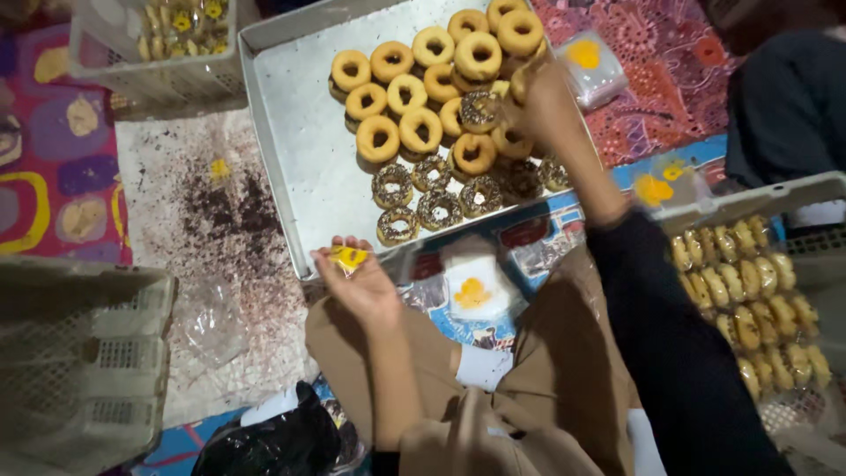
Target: The person sits on the floor and packages donuts one by one into small plastic bags. They pick donuts from a metal tray, place them in bags, and set the filled bags into a plastic crate.
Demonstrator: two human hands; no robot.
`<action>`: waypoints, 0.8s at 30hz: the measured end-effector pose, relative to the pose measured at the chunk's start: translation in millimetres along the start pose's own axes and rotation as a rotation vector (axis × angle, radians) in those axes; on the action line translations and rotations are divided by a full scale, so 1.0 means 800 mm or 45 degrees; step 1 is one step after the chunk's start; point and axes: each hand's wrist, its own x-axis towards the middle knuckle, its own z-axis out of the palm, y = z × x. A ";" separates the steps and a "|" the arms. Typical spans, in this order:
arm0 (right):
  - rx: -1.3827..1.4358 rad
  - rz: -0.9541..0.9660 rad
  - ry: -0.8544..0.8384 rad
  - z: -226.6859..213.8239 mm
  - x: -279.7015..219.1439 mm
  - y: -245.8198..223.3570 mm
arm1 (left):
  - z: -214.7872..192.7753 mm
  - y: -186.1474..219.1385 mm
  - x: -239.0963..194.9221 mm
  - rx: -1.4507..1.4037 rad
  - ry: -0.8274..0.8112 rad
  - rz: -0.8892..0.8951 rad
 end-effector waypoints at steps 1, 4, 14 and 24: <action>-0.471 -0.307 0.537 0.011 0.021 0.030 | -0.006 0.015 0.000 -0.042 0.029 -0.030; -0.259 0.046 -0.278 0.040 0.072 0.089 | 0.005 0.034 -0.003 -0.128 0.123 -0.180; 1.638 -0.032 0.118 -0.056 -0.207 -0.119 | 0.003 -0.037 -0.003 -0.854 0.231 -0.783; 0.759 -0.079 -0.054 -0.040 -0.274 -0.169 | 0.023 -0.035 -0.095 -0.318 -0.321 -0.576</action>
